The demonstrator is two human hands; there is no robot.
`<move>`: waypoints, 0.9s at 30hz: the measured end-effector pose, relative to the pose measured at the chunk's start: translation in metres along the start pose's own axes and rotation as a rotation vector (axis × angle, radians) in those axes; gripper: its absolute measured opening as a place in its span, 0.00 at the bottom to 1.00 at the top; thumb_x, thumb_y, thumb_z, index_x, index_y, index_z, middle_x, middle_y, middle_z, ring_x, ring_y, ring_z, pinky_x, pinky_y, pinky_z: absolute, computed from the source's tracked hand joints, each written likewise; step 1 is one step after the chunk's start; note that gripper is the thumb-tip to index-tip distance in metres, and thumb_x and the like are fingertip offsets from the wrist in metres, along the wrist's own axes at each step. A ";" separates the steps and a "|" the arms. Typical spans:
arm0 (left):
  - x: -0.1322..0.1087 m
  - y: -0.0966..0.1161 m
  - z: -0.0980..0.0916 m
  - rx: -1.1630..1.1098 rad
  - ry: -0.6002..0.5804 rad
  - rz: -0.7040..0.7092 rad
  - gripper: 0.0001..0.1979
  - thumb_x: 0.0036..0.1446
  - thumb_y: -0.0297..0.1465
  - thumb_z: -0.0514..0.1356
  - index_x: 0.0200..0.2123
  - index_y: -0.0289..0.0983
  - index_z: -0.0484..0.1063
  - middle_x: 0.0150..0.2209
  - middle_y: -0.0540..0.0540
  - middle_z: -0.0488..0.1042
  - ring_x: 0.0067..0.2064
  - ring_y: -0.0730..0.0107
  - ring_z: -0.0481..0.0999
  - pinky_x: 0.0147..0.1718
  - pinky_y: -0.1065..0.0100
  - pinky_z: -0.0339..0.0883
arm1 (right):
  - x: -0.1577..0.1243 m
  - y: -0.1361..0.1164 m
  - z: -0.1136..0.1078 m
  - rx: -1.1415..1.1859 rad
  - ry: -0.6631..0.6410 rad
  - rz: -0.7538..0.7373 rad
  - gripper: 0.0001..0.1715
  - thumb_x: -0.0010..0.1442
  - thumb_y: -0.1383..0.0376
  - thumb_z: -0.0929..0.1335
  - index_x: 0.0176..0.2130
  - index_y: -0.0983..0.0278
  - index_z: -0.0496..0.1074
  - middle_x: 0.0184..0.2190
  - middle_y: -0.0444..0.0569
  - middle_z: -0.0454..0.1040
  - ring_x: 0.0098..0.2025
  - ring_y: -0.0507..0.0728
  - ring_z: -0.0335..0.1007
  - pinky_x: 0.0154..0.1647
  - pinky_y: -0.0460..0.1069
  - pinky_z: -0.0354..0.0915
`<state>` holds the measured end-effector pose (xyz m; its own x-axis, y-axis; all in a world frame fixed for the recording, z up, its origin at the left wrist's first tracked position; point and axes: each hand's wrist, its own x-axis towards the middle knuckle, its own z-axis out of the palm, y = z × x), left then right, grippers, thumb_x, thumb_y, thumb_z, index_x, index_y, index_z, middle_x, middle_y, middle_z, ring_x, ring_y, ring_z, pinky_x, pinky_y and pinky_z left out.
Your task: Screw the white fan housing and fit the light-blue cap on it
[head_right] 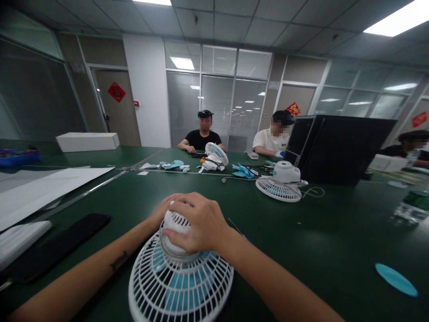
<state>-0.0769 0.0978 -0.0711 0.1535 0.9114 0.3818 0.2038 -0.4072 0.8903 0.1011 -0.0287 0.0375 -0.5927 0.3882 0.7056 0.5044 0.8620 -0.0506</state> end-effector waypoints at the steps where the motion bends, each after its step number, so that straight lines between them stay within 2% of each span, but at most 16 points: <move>1: 0.002 -0.002 -0.002 -0.009 0.024 -0.019 0.17 0.65 0.35 0.59 0.54 0.36 0.68 0.53 0.41 0.71 0.49 0.60 0.75 0.46 0.54 0.73 | 0.001 0.005 0.003 -0.017 0.007 0.006 0.21 0.56 0.54 0.69 0.45 0.64 0.75 0.45 0.54 0.78 0.46 0.61 0.74 0.46 0.56 0.72; 5: 0.004 -0.004 -0.006 -0.055 0.095 -0.082 0.17 0.65 0.35 0.60 0.54 0.35 0.68 0.52 0.41 0.71 0.49 0.59 0.75 0.46 0.54 0.73 | 0.006 0.028 0.010 -0.124 0.020 -0.067 0.21 0.59 0.53 0.67 0.45 0.65 0.75 0.46 0.55 0.78 0.47 0.60 0.74 0.47 0.55 0.72; 8: -0.002 0.005 -0.007 -0.056 0.143 -0.061 0.16 0.67 0.38 0.54 0.52 0.36 0.69 0.53 0.41 0.72 0.51 0.57 0.74 0.49 0.53 0.70 | 0.005 0.045 0.014 -0.173 -0.009 -0.113 0.22 0.63 0.54 0.64 0.48 0.64 0.75 0.52 0.55 0.76 0.52 0.61 0.72 0.53 0.57 0.70; 10: -0.009 0.015 -0.008 -0.037 0.145 -0.004 0.17 0.66 0.39 0.50 0.51 0.37 0.70 0.54 0.42 0.73 0.56 0.56 0.71 0.55 0.55 0.65 | -0.001 0.056 0.014 -0.192 -0.016 -0.079 0.22 0.65 0.53 0.63 0.52 0.61 0.73 0.57 0.55 0.73 0.56 0.61 0.70 0.55 0.58 0.68; 12: -0.015 0.023 -0.006 -0.008 0.115 0.063 0.18 0.64 0.39 0.50 0.52 0.38 0.69 0.55 0.43 0.72 0.59 0.56 0.68 0.60 0.56 0.59 | -0.014 0.068 0.011 -0.217 0.008 0.004 0.25 0.66 0.53 0.61 0.57 0.60 0.69 0.61 0.55 0.68 0.60 0.62 0.66 0.58 0.60 0.66; 15: -0.020 0.027 -0.003 0.027 0.059 0.116 0.20 0.64 0.39 0.49 0.54 0.38 0.67 0.56 0.42 0.71 0.60 0.56 0.67 0.62 0.57 0.55 | -0.049 0.092 -0.002 -0.266 0.074 0.204 0.29 0.68 0.54 0.58 0.63 0.63 0.60 0.63 0.58 0.63 0.64 0.62 0.60 0.62 0.61 0.62; 18: -0.018 0.020 -0.001 0.030 0.023 0.110 0.22 0.65 0.41 0.46 0.56 0.38 0.64 0.57 0.42 0.71 0.60 0.56 0.68 0.61 0.56 0.57 | -0.099 0.125 -0.032 -0.351 0.096 0.444 0.29 0.67 0.54 0.58 0.59 0.67 0.64 0.58 0.63 0.68 0.61 0.67 0.63 0.60 0.66 0.61; 20: -0.015 0.015 0.000 0.017 0.002 0.096 0.23 0.65 0.42 0.46 0.57 0.38 0.63 0.56 0.42 0.72 0.59 0.56 0.69 0.60 0.56 0.58 | -0.138 0.146 -0.059 -0.407 0.069 0.589 0.29 0.64 0.51 0.61 0.53 0.69 0.71 0.51 0.67 0.73 0.55 0.73 0.68 0.54 0.71 0.63; 22: -0.012 0.011 0.000 0.001 -0.010 0.088 0.23 0.65 0.43 0.46 0.57 0.38 0.63 0.56 0.42 0.72 0.59 0.57 0.69 0.60 0.57 0.58 | -0.175 0.162 -0.088 -0.433 0.031 0.720 0.28 0.59 0.47 0.64 0.44 0.67 0.76 0.41 0.67 0.76 0.45 0.75 0.73 0.42 0.71 0.68; 24: -0.010 0.009 0.001 -0.012 -0.012 0.086 0.22 0.65 0.43 0.46 0.56 0.38 0.64 0.57 0.43 0.72 0.60 0.58 0.68 0.61 0.58 0.57 | -0.208 0.171 -0.111 -0.389 -0.030 0.811 0.22 0.58 0.48 0.67 0.39 0.62 0.78 0.32 0.62 0.78 0.33 0.69 0.76 0.31 0.63 0.71; 27: -0.010 0.010 0.001 -0.023 -0.010 0.077 0.23 0.64 0.43 0.46 0.56 0.39 0.64 0.58 0.43 0.71 0.61 0.57 0.67 0.61 0.58 0.58 | -0.241 0.172 -0.126 -0.330 -0.048 0.868 0.16 0.57 0.51 0.69 0.36 0.58 0.79 0.33 0.60 0.78 0.31 0.64 0.77 0.28 0.57 0.70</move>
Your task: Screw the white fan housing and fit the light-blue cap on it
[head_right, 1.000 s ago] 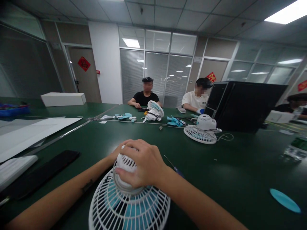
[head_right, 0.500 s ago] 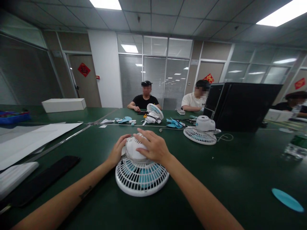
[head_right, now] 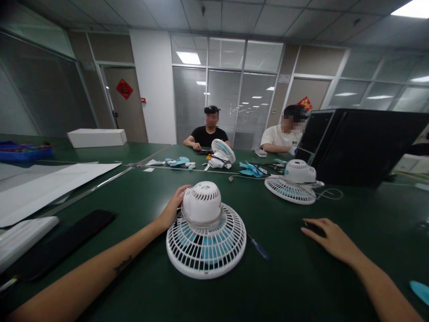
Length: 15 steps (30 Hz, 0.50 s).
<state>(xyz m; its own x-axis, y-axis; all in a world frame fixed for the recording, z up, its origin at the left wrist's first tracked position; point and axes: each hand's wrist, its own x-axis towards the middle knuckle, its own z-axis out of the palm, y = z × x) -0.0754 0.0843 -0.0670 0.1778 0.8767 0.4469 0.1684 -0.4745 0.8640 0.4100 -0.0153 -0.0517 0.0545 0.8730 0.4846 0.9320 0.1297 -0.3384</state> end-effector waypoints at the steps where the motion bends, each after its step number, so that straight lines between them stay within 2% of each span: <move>1: -0.001 0.000 0.000 -0.002 -0.001 -0.005 0.23 0.64 0.44 0.46 0.56 0.39 0.64 0.58 0.43 0.71 0.61 0.57 0.67 0.60 0.58 0.58 | -0.005 0.004 0.000 0.008 0.007 0.008 0.15 0.58 0.52 0.69 0.37 0.58 0.79 0.35 0.61 0.78 0.32 0.64 0.77 0.29 0.57 0.70; 4: -0.003 0.002 0.000 -0.008 -0.003 -0.019 0.25 0.64 0.46 0.46 0.57 0.39 0.63 0.58 0.42 0.70 0.60 0.55 0.68 0.59 0.58 0.61 | -0.014 0.005 0.006 0.012 0.046 0.011 0.14 0.63 0.55 0.65 0.38 0.57 0.78 0.38 0.59 0.78 0.33 0.63 0.75 0.33 0.58 0.68; 9: -0.003 0.006 -0.001 -0.007 -0.009 -0.028 0.27 0.63 0.48 0.46 0.57 0.37 0.63 0.57 0.40 0.71 0.58 0.53 0.70 0.58 0.55 0.62 | -0.009 0.006 0.009 -0.003 0.056 0.014 0.13 0.61 0.58 0.65 0.31 0.59 0.77 0.32 0.56 0.78 0.30 0.62 0.72 0.34 0.58 0.65; 12: -0.003 0.012 0.000 0.007 -0.002 -0.012 0.27 0.63 0.46 0.46 0.58 0.36 0.63 0.59 0.38 0.69 0.61 0.51 0.67 0.62 0.52 0.57 | -0.003 0.012 0.006 -0.006 0.026 0.055 0.11 0.58 0.60 0.66 0.28 0.59 0.76 0.26 0.53 0.76 0.26 0.62 0.72 0.30 0.57 0.65; 15: -0.005 0.023 0.003 0.027 0.037 0.031 0.29 0.64 0.45 0.46 0.61 0.36 0.59 0.64 0.37 0.62 0.66 0.50 0.59 0.66 0.50 0.47 | 0.002 0.017 0.004 0.000 -0.008 0.101 0.08 0.54 0.62 0.68 0.25 0.59 0.74 0.21 0.50 0.74 0.22 0.62 0.72 0.25 0.55 0.64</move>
<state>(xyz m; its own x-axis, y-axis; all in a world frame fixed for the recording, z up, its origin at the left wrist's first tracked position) -0.0697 0.0690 -0.0496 0.1472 0.8637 0.4820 0.1892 -0.5029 0.8434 0.4248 -0.0092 -0.0597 0.1449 0.8854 0.4417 0.9221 0.0411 -0.3848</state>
